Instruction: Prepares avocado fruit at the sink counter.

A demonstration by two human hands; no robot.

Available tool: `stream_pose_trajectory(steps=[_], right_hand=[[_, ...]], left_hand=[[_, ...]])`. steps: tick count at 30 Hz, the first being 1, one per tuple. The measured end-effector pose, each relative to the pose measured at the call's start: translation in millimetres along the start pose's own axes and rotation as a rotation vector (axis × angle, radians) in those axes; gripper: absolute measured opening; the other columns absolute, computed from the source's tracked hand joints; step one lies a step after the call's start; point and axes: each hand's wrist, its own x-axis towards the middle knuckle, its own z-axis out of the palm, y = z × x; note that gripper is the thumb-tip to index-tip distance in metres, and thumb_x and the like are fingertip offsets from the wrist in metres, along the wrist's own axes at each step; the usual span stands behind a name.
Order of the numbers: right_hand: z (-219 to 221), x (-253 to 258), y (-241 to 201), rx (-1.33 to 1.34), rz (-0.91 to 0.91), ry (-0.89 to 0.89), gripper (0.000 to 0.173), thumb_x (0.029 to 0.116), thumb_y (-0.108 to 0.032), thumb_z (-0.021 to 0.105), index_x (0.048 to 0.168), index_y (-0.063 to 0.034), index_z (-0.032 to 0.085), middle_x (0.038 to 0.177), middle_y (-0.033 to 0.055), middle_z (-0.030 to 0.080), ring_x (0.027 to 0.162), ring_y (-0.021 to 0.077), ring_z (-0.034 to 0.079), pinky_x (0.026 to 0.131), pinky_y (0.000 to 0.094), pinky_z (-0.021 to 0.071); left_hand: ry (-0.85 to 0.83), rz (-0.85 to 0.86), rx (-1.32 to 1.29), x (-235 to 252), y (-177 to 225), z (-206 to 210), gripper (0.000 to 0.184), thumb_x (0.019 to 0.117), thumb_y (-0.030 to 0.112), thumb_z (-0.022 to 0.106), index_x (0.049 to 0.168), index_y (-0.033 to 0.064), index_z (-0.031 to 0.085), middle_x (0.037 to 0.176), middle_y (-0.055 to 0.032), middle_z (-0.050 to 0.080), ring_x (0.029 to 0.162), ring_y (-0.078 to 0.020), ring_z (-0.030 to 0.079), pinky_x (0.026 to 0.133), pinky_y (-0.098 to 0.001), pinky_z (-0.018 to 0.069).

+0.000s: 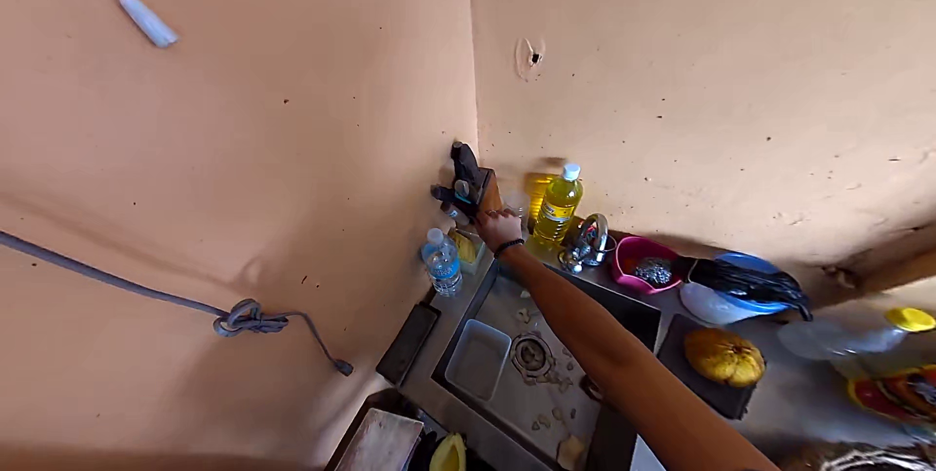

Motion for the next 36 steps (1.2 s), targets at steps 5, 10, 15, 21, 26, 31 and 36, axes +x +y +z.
stream_pose_trajectory(steps=[5, 10, 15, 21, 26, 31, 36], right_hand=[[6.1, -3.0, 4.2, 0.066, -0.276, 0.636, 0.024, 0.0941, -0.020, 0.062, 0.080, -0.0025, 0.068, 0.065, 0.0139, 0.067, 0.060, 0.0322, 0.069, 0.058, 0.0468, 0.0546], [-50.1, -58.5, 3.5, 0.282, -0.267, 0.872, 0.015, 0.0903, -0.019, 0.070, 0.086, -0.0063, 0.076, 0.071, 0.0070, 0.073, 0.063, 0.0198, 0.069, 0.065, 0.0386, 0.0528], [-97.3, -243.1, 19.4, 1.104, 0.055, 0.644, 0.014, 0.1010, -0.015, 0.062, 0.112, -0.0088, 0.069, 0.119, 0.0072, 0.068, 0.115, 0.0223, 0.064, 0.098, 0.0397, 0.0557], [-85.0, -427.4, -18.5, 1.681, 1.236, 0.220, 0.020, 0.1106, -0.016, 0.034, 0.117, -0.0049, 0.049, 0.088, 0.0042, 0.070, 0.066, 0.0124, 0.067, 0.062, 0.0277, 0.0581], [-81.7, -472.6, -20.9, 1.591, 0.816, -0.197, 0.029, 0.1085, -0.015, 0.036, 0.120, -0.0038, 0.061, 0.082, -0.0060, 0.063, 0.077, 0.0045, 0.062, 0.079, 0.0272, 0.0554], [-109.1, -444.3, -24.8, 0.906, 0.768, -0.219, 0.041, 0.1102, -0.029, 0.034, 0.139, -0.0068, 0.053, 0.080, 0.0089, 0.063, 0.067, 0.0238, 0.063, 0.064, 0.0462, 0.0540], [-132.0, -424.4, -28.7, 0.615, 0.666, -0.032, 0.039, 0.1085, -0.032, 0.043, 0.132, -0.0086, 0.064, 0.070, 0.0068, 0.064, 0.057, 0.0236, 0.061, 0.055, 0.0436, 0.0519]], left_hand=[[-0.107, -0.027, -0.072, 15.8, 5.3, 5.0, 0.040, 0.1083, 0.030, 0.032, 0.114, 0.0048, 0.063, 0.099, -0.0103, 0.073, 0.089, -0.0213, 0.072, 0.076, -0.0395, 0.0617], [-0.018, 0.046, -0.214, 19.9, 42.4, 58.6, 0.046, 0.1118, 0.034, 0.025, 0.118, 0.0053, 0.061, 0.098, -0.0111, 0.073, 0.089, -0.0211, 0.073, 0.076, -0.0378, 0.0630], [-0.126, -0.076, -0.297, 53.0, 49.9, 89.5, 0.061, 0.1089, 0.048, 0.016, 0.134, 0.0042, 0.051, 0.107, -0.0200, 0.069, 0.090, -0.0330, 0.071, 0.071, -0.0469, 0.0617], [-0.198, -0.155, -0.227, 73.4, 49.2, 162.3, 0.059, 0.1083, 0.048, 0.017, 0.131, 0.0035, 0.049, 0.106, -0.0200, 0.066, 0.086, -0.0314, 0.070, 0.072, -0.0449, 0.0614], [-0.346, -0.274, -0.154, 77.8, 46.7, 209.4, 0.073, 0.1019, 0.063, 0.015, 0.131, 0.0078, 0.054, 0.110, -0.0173, 0.065, 0.090, -0.0303, 0.068, 0.077, -0.0493, 0.0590], [-0.430, -0.046, -0.001, 75.5, 32.1, 225.3, 0.059, 0.1060, 0.052, 0.022, 0.131, 0.0074, 0.052, 0.107, -0.0180, 0.067, 0.087, -0.0314, 0.070, 0.075, -0.0510, 0.0604], [-0.508, 0.221, 0.189, 73.7, 26.7, 225.3, 0.044, 0.1077, 0.043, 0.032, 0.127, 0.0126, 0.057, 0.107, -0.0115, 0.069, 0.084, -0.0234, 0.070, 0.072, -0.0408, 0.0615]])
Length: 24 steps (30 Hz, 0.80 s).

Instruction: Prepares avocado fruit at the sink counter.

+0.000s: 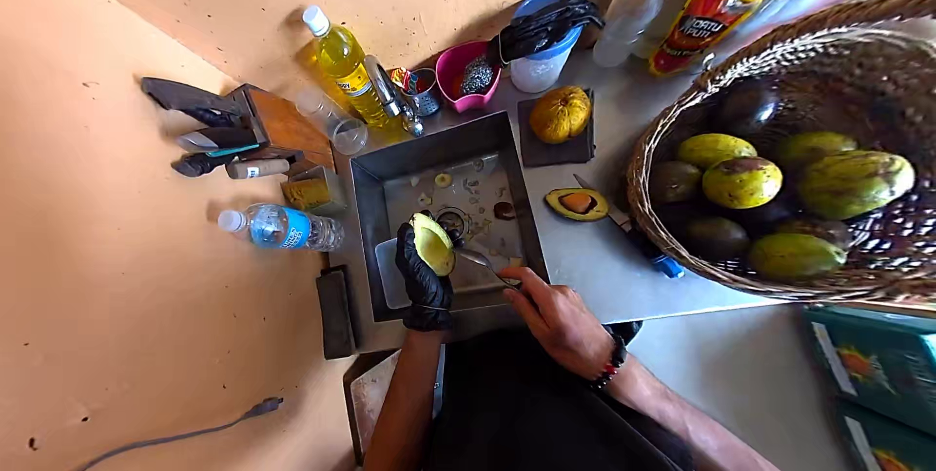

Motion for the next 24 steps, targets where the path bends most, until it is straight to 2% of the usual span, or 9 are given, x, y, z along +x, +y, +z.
stream_pose_trajectory(steps=[5, 7, 9, 12, 16, 19, 21, 24], right_hand=[[1.4, 5.9, -11.1, -0.322, -0.050, 0.214, 0.042, 0.1069, -0.024, 0.039, 0.133, -0.0152, 0.070, 0.056, 0.0068, 0.061, 0.046, 0.0287, 0.061, 0.043, 0.0459, 0.0464], [-0.4, 8.2, -13.4, -0.329, -0.063, 0.227, 0.042, 0.1061, -0.024, 0.040, 0.134, -0.0159, 0.070, 0.055, 0.0060, 0.060, 0.045, 0.0271, 0.058, 0.042, 0.0447, 0.0446], [-1.2, 10.6, -15.0, -0.310, -0.088, 0.224, 0.043, 0.1062, -0.025, 0.040, 0.136, -0.0168, 0.069, 0.053, 0.0042, 0.058, 0.043, 0.0246, 0.056, 0.042, 0.0428, 0.0429], [-0.3, 13.2, -16.6, -0.290, -0.106, 0.206, 0.042, 0.1062, -0.025, 0.040, 0.136, -0.0166, 0.069, 0.052, 0.0039, 0.057, 0.043, 0.0239, 0.056, 0.042, 0.0421, 0.0429], [4.3, 17.0, -15.5, -0.302, -0.078, 0.137, 0.043, 0.1063, -0.025, 0.039, 0.138, -0.0172, 0.067, 0.056, 0.0059, 0.061, 0.046, 0.0275, 0.059, 0.044, 0.0453, 0.0460], [8.8, 19.0, -16.8, -0.327, -0.071, 0.148, 0.043, 0.1059, -0.024, 0.039, 0.138, -0.0160, 0.067, 0.055, 0.0073, 0.061, 0.046, 0.0291, 0.060, 0.044, 0.0460, 0.0462], [12.4, 19.4, -17.8, -0.342, -0.084, 0.179, 0.042, 0.1046, -0.021, 0.041, 0.135, -0.0143, 0.069, 0.057, 0.0081, 0.062, 0.047, 0.0288, 0.061, 0.044, 0.0448, 0.0468], [20.1, 19.1, -19.1, -0.402, -0.149, 0.259, 0.037, 0.1018, -0.014, 0.049, 0.130, -0.0130, 0.072, 0.075, 0.0099, 0.070, 0.056, 0.0260, 0.066, 0.047, 0.0395, 0.0516]], left_hand=[[0.034, 0.044, 0.047, -2.7, 7.5, 6.9, 0.044, 0.1085, 0.037, 0.029, 0.128, 0.0117, 0.059, 0.109, -0.0111, 0.069, 0.088, -0.0245, 0.071, 0.074, -0.0448, 0.0620], [0.023, 0.114, 0.071, -3.0, 4.2, 4.0, 0.046, 0.1088, 0.039, 0.028, 0.129, 0.0109, 0.058, 0.108, -0.0114, 0.070, 0.088, -0.0242, 0.072, 0.073, -0.0442, 0.0628], [0.032, 0.174, 0.090, -1.9, -0.5, -0.3, 0.046, 0.1078, 0.039, 0.030, 0.129, 0.0105, 0.059, 0.113, -0.0110, 0.070, 0.095, -0.0236, 0.070, 0.079, -0.0444, 0.0616], [0.072, 0.206, 0.114, -2.3, -2.8, -0.2, 0.044, 0.1075, 0.035, 0.030, 0.128, 0.0102, 0.060, 0.119, -0.0089, 0.068, 0.103, -0.0200, 0.068, 0.086, -0.0392, 0.0592], [0.082, 0.203, 0.103, -2.6, -5.2, -2.4, 0.042, 0.1068, 0.030, 0.032, 0.129, 0.0076, 0.060, 0.118, -0.0101, 0.068, 0.102, -0.0202, 0.067, 0.086, -0.0385, 0.0582], [0.128, 0.201, 0.135, -5.4, -6.3, -2.1, 0.039, 0.1051, 0.025, 0.039, 0.131, 0.0054, 0.060, 0.117, -0.0112, 0.068, 0.103, -0.0206, 0.067, 0.089, -0.0395, 0.0573], [0.167, 0.232, 0.193, -8.9, -6.0, 1.0, 0.037, 0.1049, 0.023, 0.044, 0.131, 0.0055, 0.062, 0.120, -0.0095, 0.068, 0.108, -0.0181, 0.066, 0.092, -0.0364, 0.0557], [0.156, 0.296, 0.212, -7.4, -9.4, -1.0, 0.035, 0.1046, 0.020, 0.048, 0.130, 0.0018, 0.063, 0.124, -0.0122, 0.067, 0.112, -0.0197, 0.065, 0.096, -0.0366, 0.0544]])
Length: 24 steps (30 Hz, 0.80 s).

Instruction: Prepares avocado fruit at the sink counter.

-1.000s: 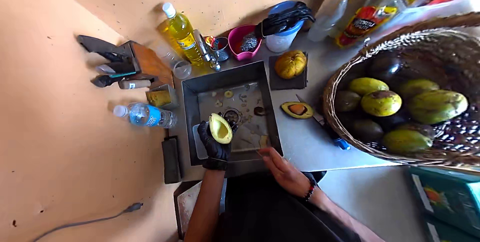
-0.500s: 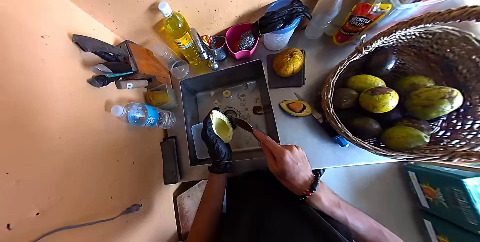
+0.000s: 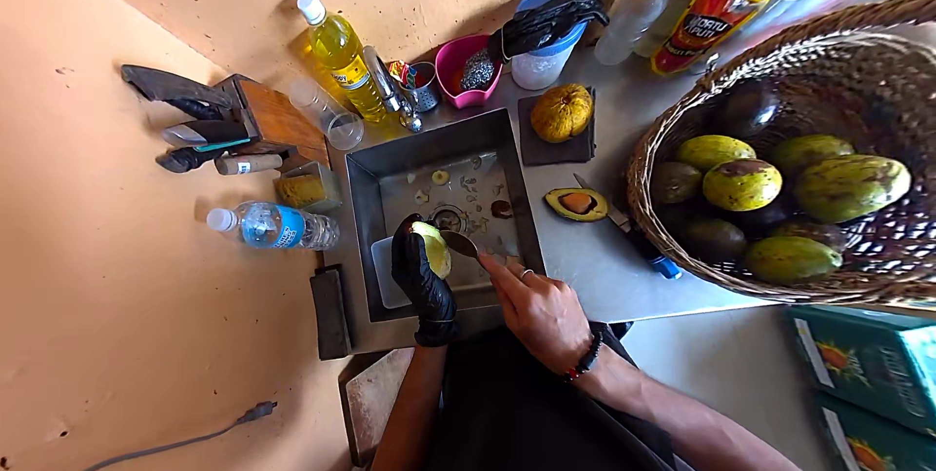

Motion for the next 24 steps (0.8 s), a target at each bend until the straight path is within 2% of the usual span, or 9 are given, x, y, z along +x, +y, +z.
stream_pose_trajectory(steps=[3, 7, 9, 11, 13, 16, 19, 21, 24], right_hand=[[8.1, -3.8, -2.9, -0.088, -0.096, 0.125, 0.034, 0.0974, -0.008, 0.055, 0.125, -0.0093, 0.075, 0.065, 0.0074, 0.065, 0.048, 0.0215, 0.059, 0.041, 0.0327, 0.0442], [7.1, -7.1, 2.9, 0.106, -0.105, 0.067, 0.033, 0.1009, -0.014, 0.051, 0.121, -0.0069, 0.076, 0.057, 0.0067, 0.061, 0.044, 0.0219, 0.057, 0.041, 0.0362, 0.0446], [1.1, -8.1, 5.0, 0.334, -0.053, -0.029, 0.033, 0.1026, -0.019, 0.050, 0.120, -0.0085, 0.076, 0.065, 0.0064, 0.069, 0.053, 0.0199, 0.064, 0.051, 0.0375, 0.0520], [-3.0, -9.9, 6.2, 0.587, 0.019, -0.138, 0.032, 0.1040, -0.021, 0.052, 0.121, -0.0075, 0.075, 0.078, 0.0049, 0.074, 0.062, 0.0116, 0.066, 0.061, 0.0298, 0.0551], [-10.5, -6.3, 9.0, 0.865, 0.160, -0.294, 0.031, 0.1043, -0.021, 0.054, 0.123, -0.0053, 0.073, 0.076, -0.0014, 0.068, 0.058, 0.0007, 0.055, 0.056, 0.0185, 0.0475], [-19.2, 9.1, 21.1, 1.167, 0.337, -0.548, 0.029, 0.1049, -0.020, 0.056, 0.125, -0.0035, 0.069, 0.066, -0.0086, 0.057, 0.049, -0.0031, 0.048, 0.042, 0.0144, 0.0387], [-27.7, 34.9, 51.0, 0.875, 0.138, -0.637, 0.028, 0.1047, -0.022, 0.057, 0.122, -0.0058, 0.073, 0.071, -0.0030, 0.062, 0.056, 0.0002, 0.051, 0.054, 0.0195, 0.0451], [-46.5, 59.2, 65.5, 0.498, -0.035, -0.627, 0.024, 0.1011, -0.021, 0.062, 0.117, -0.0126, 0.078, 0.076, 0.0037, 0.069, 0.064, 0.0143, 0.061, 0.063, 0.0379, 0.0524], [-65.9, 80.9, 60.6, 0.026, -0.238, -0.599, 0.013, 0.0955, -0.022, 0.069, 0.103, -0.0173, 0.079, 0.074, 0.0066, 0.070, 0.071, 0.0291, 0.069, 0.064, 0.0549, 0.0533]], left_hand=[[-0.002, 0.007, 0.012, -3.1, 8.3, 5.4, 0.034, 0.1047, 0.021, 0.047, 0.128, 0.0006, 0.063, 0.118, -0.0112, 0.069, 0.105, -0.0173, 0.067, 0.092, -0.0349, 0.0564], [-0.104, 0.004, -0.054, -3.2, 12.1, 2.0, 0.040, 0.1026, 0.033, 0.049, 0.126, 0.0047, 0.063, 0.107, -0.0101, 0.070, 0.094, -0.0190, 0.069, 0.083, -0.0368, 0.0592], [-0.213, -0.050, -0.149, -3.1, 18.9, -0.6, 0.044, 0.0998, 0.043, 0.052, 0.125, 0.0084, 0.062, 0.103, -0.0097, 0.070, 0.090, -0.0212, 0.070, 0.079, -0.0391, 0.0606], [-0.284, -0.091, -0.246, -5.6, 23.9, 1.1, 0.052, 0.0938, 0.056, 0.060, 0.120, 0.0117, 0.063, 0.100, -0.0080, 0.070, 0.087, -0.0204, 0.070, 0.076, -0.0377, 0.0613], [-0.317, -0.123, -0.379, -6.3, 22.5, 2.9, 0.052, 0.0905, 0.063, 0.060, 0.112, 0.0152, 0.061, 0.096, -0.0043, 0.067, 0.087, -0.0162, 0.067, 0.073, -0.0320, 0.0583], [-0.351, -0.179, -0.599, -6.5, 14.3, 1.0, 0.053, 0.0903, 0.064, 0.061, 0.113, 0.0163, 0.060, 0.097, -0.0033, 0.066, 0.092, -0.0169, 0.067, 0.080, -0.0332, 0.0586], [-0.420, -0.416, -0.642, -0.5, 14.0, -15.0, 0.068, 0.0881, 0.076, 0.046, 0.122, 0.0206, 0.066, 0.119, -0.0093, 0.069, 0.116, -0.0294, 0.063, 0.099, -0.0527, 0.0515], [-0.586, -0.595, -0.588, 11.4, 13.8, -27.5, 0.091, 0.0801, 0.088, 0.041, 0.136, 0.0201, 0.061, 0.140, -0.0133, 0.060, 0.130, -0.0347, 0.056, 0.103, -0.0576, 0.0489], [-0.785, -0.636, -0.269, 18.4, 12.2, -32.2, 0.071, 0.0928, 0.065, 0.054, 0.145, 0.0162, 0.054, 0.146, -0.0127, 0.055, 0.127, -0.0322, 0.058, 0.098, -0.0530, 0.0549]])
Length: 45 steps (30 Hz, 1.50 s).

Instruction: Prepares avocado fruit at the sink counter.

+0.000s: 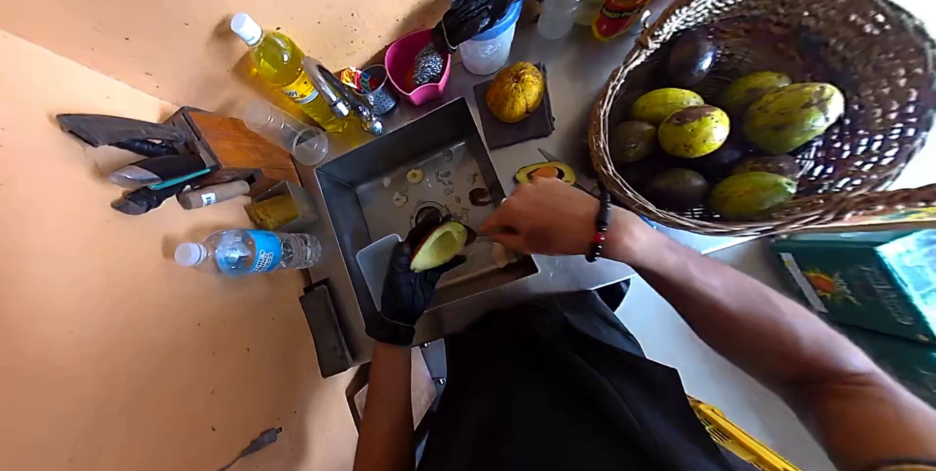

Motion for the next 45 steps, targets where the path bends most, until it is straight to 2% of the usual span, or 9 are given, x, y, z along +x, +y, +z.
stream_pose_trajectory(steps=[4, 9, 13, 26, 33, 35, 39, 42, 45], right_hand=[[-4.5, 15.1, -22.7, -0.334, -0.068, 0.016, 0.004, 0.0888, -0.008, 0.071, 0.089, -0.0107, 0.074, 0.067, 0.0095, 0.063, 0.061, 0.0318, 0.063, 0.053, 0.0496, 0.0482], [37.7, 12.5, -17.6, -0.254, -0.143, 0.276, 0.021, 0.0976, -0.008, 0.056, 0.104, -0.0072, 0.076, 0.063, 0.0110, 0.061, 0.054, 0.0310, 0.062, 0.047, 0.0447, 0.0475], [74.9, 9.7, -22.0, -0.090, -0.081, 0.621, 0.031, 0.0977, -0.010, 0.052, 0.116, -0.0108, 0.078, 0.060, 0.0108, 0.062, 0.048, 0.0292, 0.060, 0.042, 0.0433, 0.0454], [94.2, 8.5, -78.3, 0.339, 0.163, 0.957, 0.028, 0.1014, -0.017, 0.056, 0.115, -0.0107, 0.079, 0.070, 0.0053, 0.072, 0.056, 0.0144, 0.064, 0.053, 0.0315, 0.0519], [85.5, 3.5, -88.0, 1.061, 0.193, 0.735, 0.025, 0.1014, -0.019, 0.061, 0.116, -0.0037, 0.075, 0.068, -0.0066, 0.064, 0.053, -0.0040, 0.049, 0.050, 0.0149, 0.0418], [73.6, 0.7, -87.2, 1.368, 0.257, 0.562, 0.022, 0.1011, -0.016, 0.062, 0.117, -0.0042, 0.073, 0.061, -0.0078, 0.058, 0.046, -0.0026, 0.045, 0.041, 0.0150, 0.0370], [56.9, 1.4, -75.5, 1.856, 0.374, 0.177, 0.022, 0.1039, -0.013, 0.057, 0.120, -0.0032, 0.069, 0.058, -0.0065, 0.049, 0.041, -0.0015, 0.038, 0.037, 0.0139, 0.0310], [52.7, 2.6, -47.5, 1.561, 0.263, 0.157, 0.021, 0.1014, -0.011, 0.060, 0.116, -0.0030, 0.074, 0.065, -0.0065, 0.060, 0.048, -0.0030, 0.044, 0.044, 0.0134, 0.0354], [28.8, 0.7, -2.6, 1.020, 0.131, 0.146, 0.017, 0.0984, -0.010, 0.064, 0.109, -0.0078, 0.077, 0.070, -0.0055, 0.065, 0.057, 0.0000, 0.054, 0.056, 0.0185, 0.0471]], left_hand=[[0.158, -0.062, 0.462, 12.4, 8.1, 8.7, 0.054, 0.0853, 0.013, 0.075, 0.136, 0.0057, 0.059, 0.125, -0.0161, 0.065, 0.107, -0.0278, 0.067, 0.091, -0.0436, 0.0597], [0.348, 0.105, 0.431, 13.2, 7.6, 10.2, 0.038, 0.0952, 0.008, 0.064, 0.132, -0.0004, 0.061, 0.120, -0.0161, 0.067, 0.104, -0.0233, 0.068, 0.091, -0.0390, 0.0592], [0.368, 0.237, 0.112, 15.4, 6.7, 16.0, 0.044, 0.1029, 0.029, 0.053, 0.139, 0.0035, 0.054, 0.125, -0.0176, 0.065, 0.111, -0.0254, 0.066, 0.095, -0.0420, 0.0573], [0.305, 0.533, -0.334, 32.5, 18.7, 89.7, 0.058, 0.1067, 0.058, 0.022, 0.143, 0.0187, 0.045, 0.134, -0.0069, 0.063, 0.126, -0.0206, 0.061, 0.107, -0.0394, 0.0504], [0.098, 0.644, -0.406, 45.3, 9.1, 59.9, 0.064, 0.1000, 0.065, 0.042, 0.141, 0.0160, 0.049, 0.133, -0.0107, 0.063, 0.124, -0.0249, 0.062, 0.103, -0.0433, 0.0526], [0.188, 0.574, -0.406, 40.7, 12.3, 62.6, 0.066, 0.0958, 0.069, 0.045, 0.137, 0.0182, 0.053, 0.127, -0.0092, 0.066, 0.118, -0.0238, 0.065, 0.099, -0.0425, 0.0552], [0.004, 0.435, -0.531, 40.9, -6.5, 26.3, 0.073, 0.0930, 0.072, 0.049, 0.148, 0.0249, 0.045, 0.146, -0.0073, 0.055, 0.133, -0.0235, 0.055, 0.105, -0.0430, 0.0511], [0.187, 0.313, -0.626, 26.9, 5.8, 37.6, 0.088, 0.0802, 0.087, 0.044, 0.142, 0.0253, 0.052, 0.141, -0.0086, 0.060, 0.128, -0.0287, 0.058, 0.102, -0.0502, 0.0519], [0.013, 0.392, -0.510, 18.0, 5.6, 15.6, 0.090, 0.0822, 0.086, 0.042, 0.150, 0.0284, 0.046, 0.151, -0.0086, 0.051, 0.138, -0.0319, 0.049, 0.108, -0.0574, 0.0440]])
